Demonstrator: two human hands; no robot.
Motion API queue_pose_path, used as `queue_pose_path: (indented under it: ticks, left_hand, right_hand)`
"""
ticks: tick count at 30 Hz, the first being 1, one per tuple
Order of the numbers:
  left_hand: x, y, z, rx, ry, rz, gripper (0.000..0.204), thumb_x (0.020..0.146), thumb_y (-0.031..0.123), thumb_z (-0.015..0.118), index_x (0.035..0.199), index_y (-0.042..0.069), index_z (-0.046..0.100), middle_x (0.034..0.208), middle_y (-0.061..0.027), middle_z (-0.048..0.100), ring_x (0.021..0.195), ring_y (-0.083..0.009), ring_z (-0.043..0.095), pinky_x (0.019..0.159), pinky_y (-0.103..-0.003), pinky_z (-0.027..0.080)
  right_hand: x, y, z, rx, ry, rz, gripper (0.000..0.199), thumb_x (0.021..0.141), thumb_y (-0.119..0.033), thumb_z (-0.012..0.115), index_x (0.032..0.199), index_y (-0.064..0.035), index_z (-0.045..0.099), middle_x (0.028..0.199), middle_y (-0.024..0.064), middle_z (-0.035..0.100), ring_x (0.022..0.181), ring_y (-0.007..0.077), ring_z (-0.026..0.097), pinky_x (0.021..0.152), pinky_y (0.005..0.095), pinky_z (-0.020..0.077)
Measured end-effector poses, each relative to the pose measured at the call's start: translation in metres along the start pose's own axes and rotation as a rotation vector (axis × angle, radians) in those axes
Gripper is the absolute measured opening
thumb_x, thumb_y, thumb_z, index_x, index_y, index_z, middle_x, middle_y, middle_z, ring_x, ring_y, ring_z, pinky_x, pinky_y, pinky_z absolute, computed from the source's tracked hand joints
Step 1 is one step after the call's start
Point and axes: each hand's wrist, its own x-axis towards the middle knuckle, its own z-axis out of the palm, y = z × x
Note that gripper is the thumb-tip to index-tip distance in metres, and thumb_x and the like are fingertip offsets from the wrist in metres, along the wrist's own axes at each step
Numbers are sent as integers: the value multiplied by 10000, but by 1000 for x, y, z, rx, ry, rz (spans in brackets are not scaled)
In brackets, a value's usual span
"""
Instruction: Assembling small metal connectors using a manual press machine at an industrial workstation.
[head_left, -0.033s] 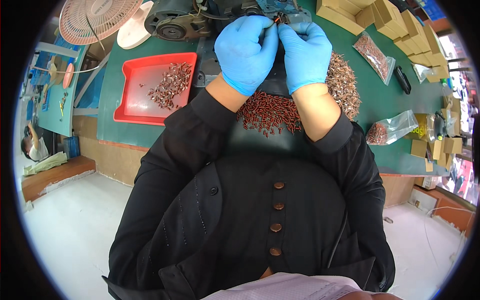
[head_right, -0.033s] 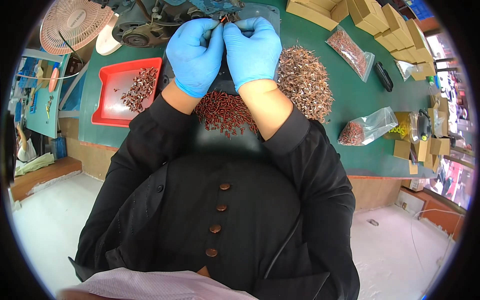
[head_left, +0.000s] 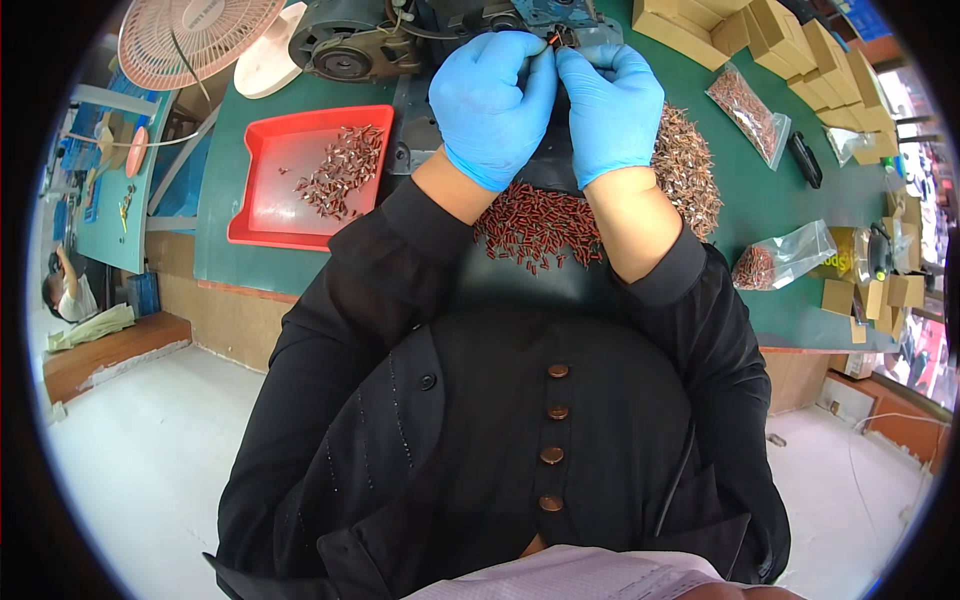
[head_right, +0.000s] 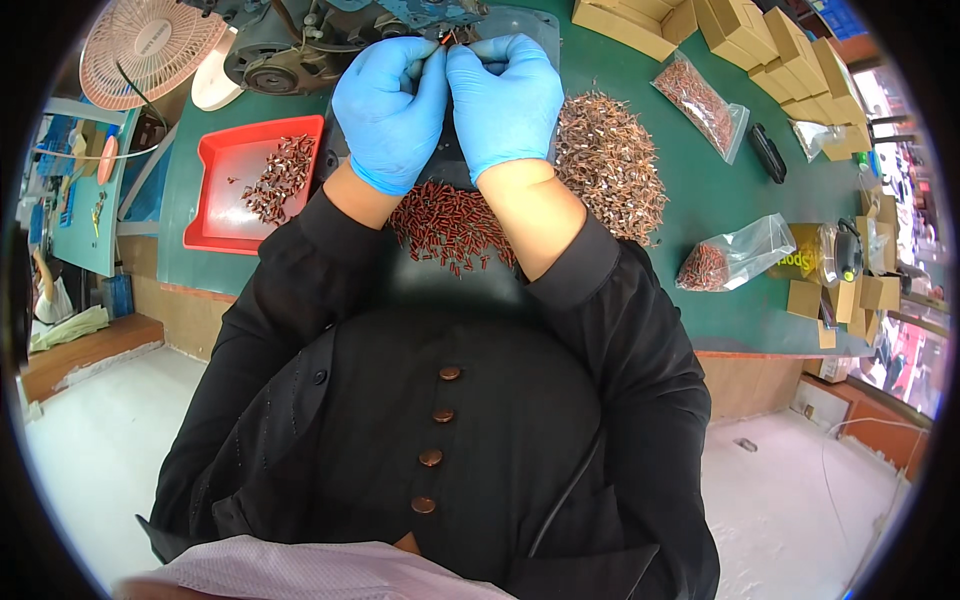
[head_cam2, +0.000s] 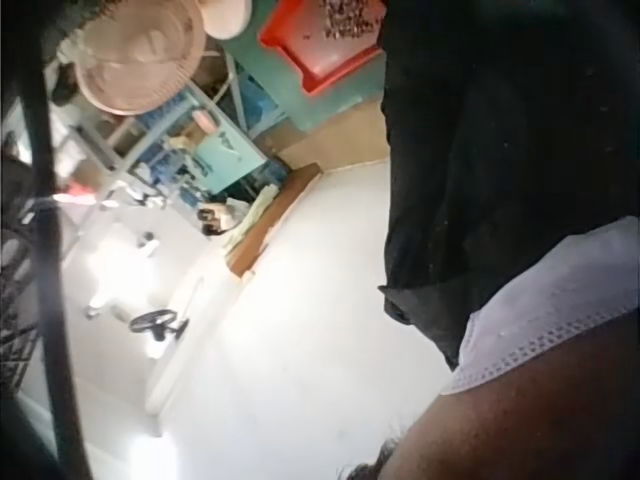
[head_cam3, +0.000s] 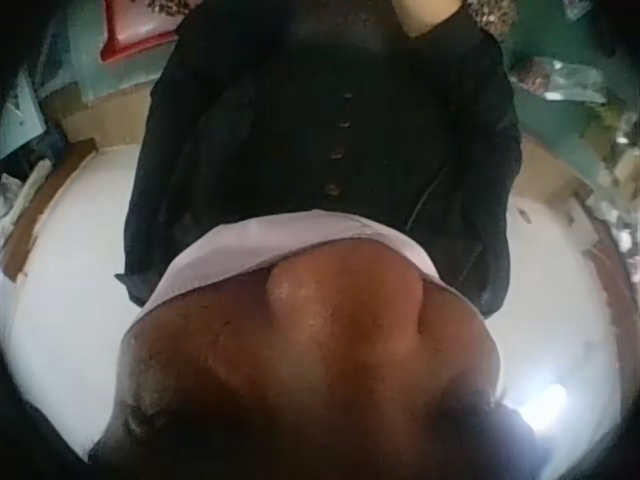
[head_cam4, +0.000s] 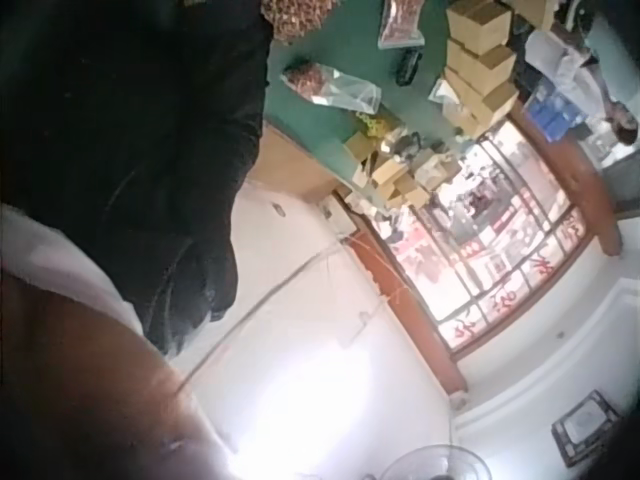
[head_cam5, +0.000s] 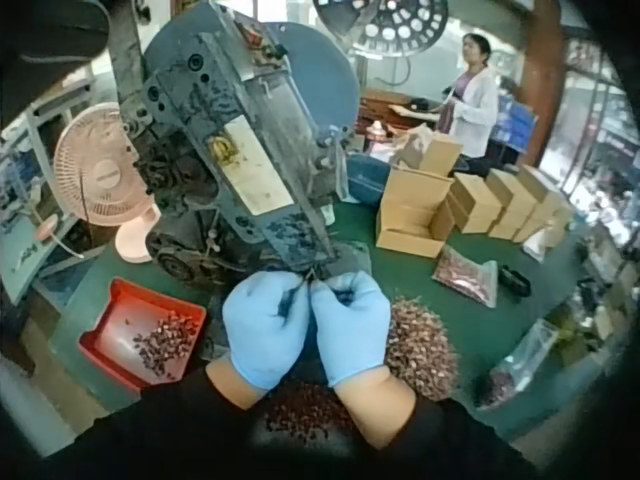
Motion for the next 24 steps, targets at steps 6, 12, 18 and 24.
queue_pose_path:
  ticks: [6,12,18,24]
  left_hand:
    - [0,-2,2,18,4,15,98,697,45,672,767,85,615,684,-92,592,588,-283,572,518,-347,452]
    - [0,1,2,25,-11,25,111,691,45,673,778,84,618,693,-94,598,599,-288,579,524,-353,459]
    - [2,4,1,42,-7,45,107,691,51,671,777,86,618,696,-92,600,600,-286,581,527,-351,461]
    - [-1,9,-2,49,-3,45,89,692,60,671,754,89,614,687,-91,598,596,-280,579,528,-352,458]
  right_hand:
    - [1,2,-1,59,-23,13,181,751,-136,681,815,25,628,713,90,642,628,113,577,588,256,484]
    - [-1,-2,-1,114,-40,40,167,760,-122,673,823,26,628,711,80,638,619,104,566,572,250,478]
    - [-2,-6,-4,114,-48,43,162,767,-118,670,823,27,627,711,79,639,620,103,566,567,246,476]
    - [-15,-1,-12,154,-68,44,153,799,-116,672,856,18,625,745,62,639,651,94,576,596,232,476]
